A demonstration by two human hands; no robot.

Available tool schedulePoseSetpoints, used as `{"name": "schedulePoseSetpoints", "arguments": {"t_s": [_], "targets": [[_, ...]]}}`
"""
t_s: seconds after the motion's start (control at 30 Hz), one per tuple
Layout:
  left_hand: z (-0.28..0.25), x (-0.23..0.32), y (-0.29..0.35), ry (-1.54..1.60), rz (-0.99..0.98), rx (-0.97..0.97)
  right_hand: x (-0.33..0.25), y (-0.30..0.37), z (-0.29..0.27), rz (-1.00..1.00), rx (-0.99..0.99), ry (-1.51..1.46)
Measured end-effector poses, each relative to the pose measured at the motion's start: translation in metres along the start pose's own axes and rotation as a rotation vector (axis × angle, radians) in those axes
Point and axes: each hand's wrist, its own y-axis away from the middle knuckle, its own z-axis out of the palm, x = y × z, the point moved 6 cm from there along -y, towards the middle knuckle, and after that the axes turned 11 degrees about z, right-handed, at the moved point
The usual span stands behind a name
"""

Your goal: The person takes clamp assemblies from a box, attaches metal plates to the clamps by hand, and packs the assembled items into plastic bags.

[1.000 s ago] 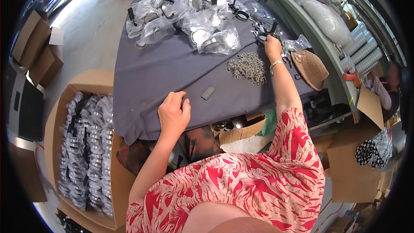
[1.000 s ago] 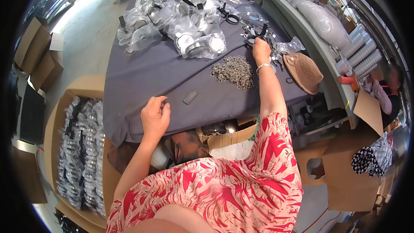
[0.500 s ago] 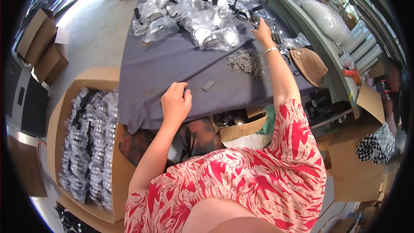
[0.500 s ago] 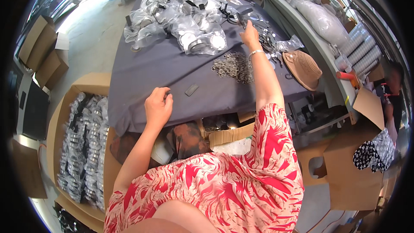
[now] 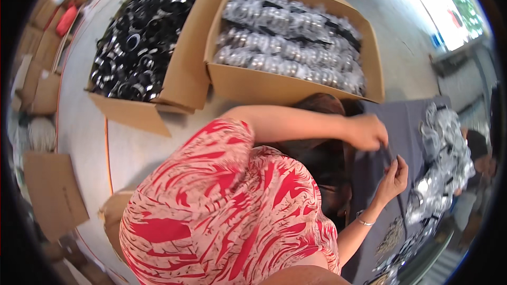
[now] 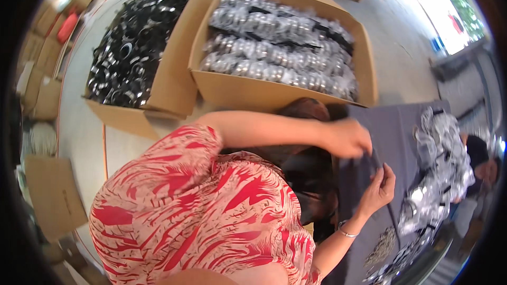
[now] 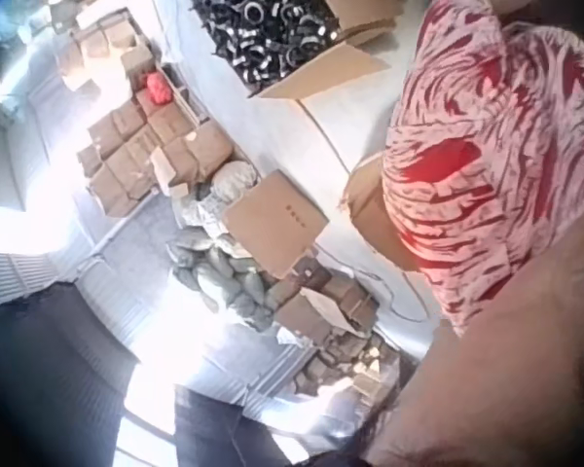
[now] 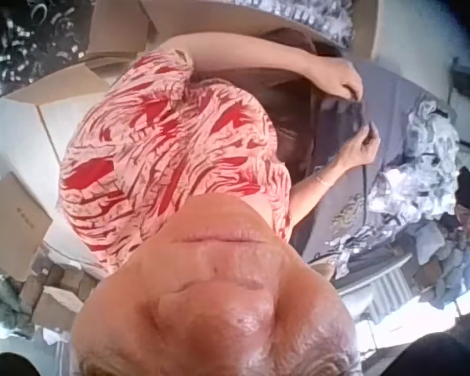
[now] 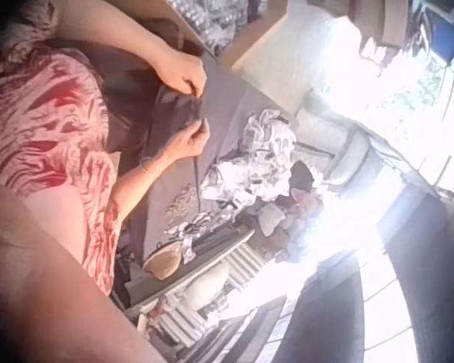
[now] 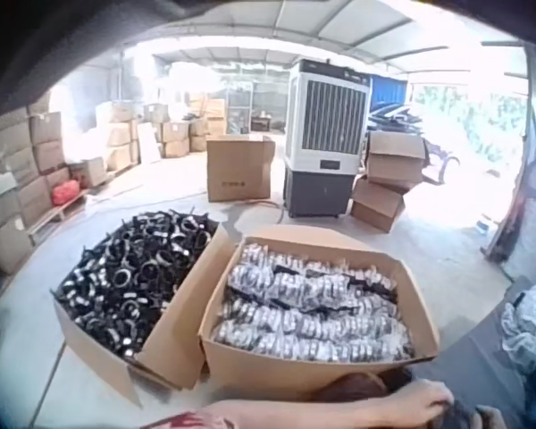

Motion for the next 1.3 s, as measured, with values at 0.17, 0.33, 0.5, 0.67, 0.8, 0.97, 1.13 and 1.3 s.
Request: {"name": "schedulePoseSetpoints", "arguments": {"t_s": [0.17, 0.33, 0.5, 0.67, 0.8, 0.97, 1.13, 1.3], "targets": [[-0.246, 0.005, 0.12, -0.834, -0.425, 0.564, 0.033, -0.003, 0.022, 0.203, -0.101, -0.108], [-0.395, 0.129, 0.275, -1.597, -0.864, 0.834, 0.036, -0.003, 0.021, 0.16, -0.095, -0.054], [-0.425, 0.21, 0.383, -1.555, -1.749, 0.669, 0.035, -0.004, 0.022, 0.188, -0.118, -0.02], [-0.42, 0.2, 0.418, -1.47, -1.908, 0.37, 0.032, -0.007, 0.024, 0.182, -0.178, 0.018], [-0.424, 0.175, 0.428, -1.474, -2.039, 0.132, 0.029, -0.008, 0.019, 0.193, -0.202, 0.072], [-0.464, 0.174, 0.415, -1.492, -1.791, 0.047, 0.033, -0.005, 0.012, 0.217, -0.227, -0.02], [-0.503, 0.215, 0.411, -0.542, -1.588, 1.129, 0.038, -0.006, 0.011, 0.204, -0.26, -0.056], [-0.478, 0.217, 0.319, -0.068, -1.0, 1.169, 0.013, -0.006, 0.013, 0.237, -0.134, 0.099]]}}
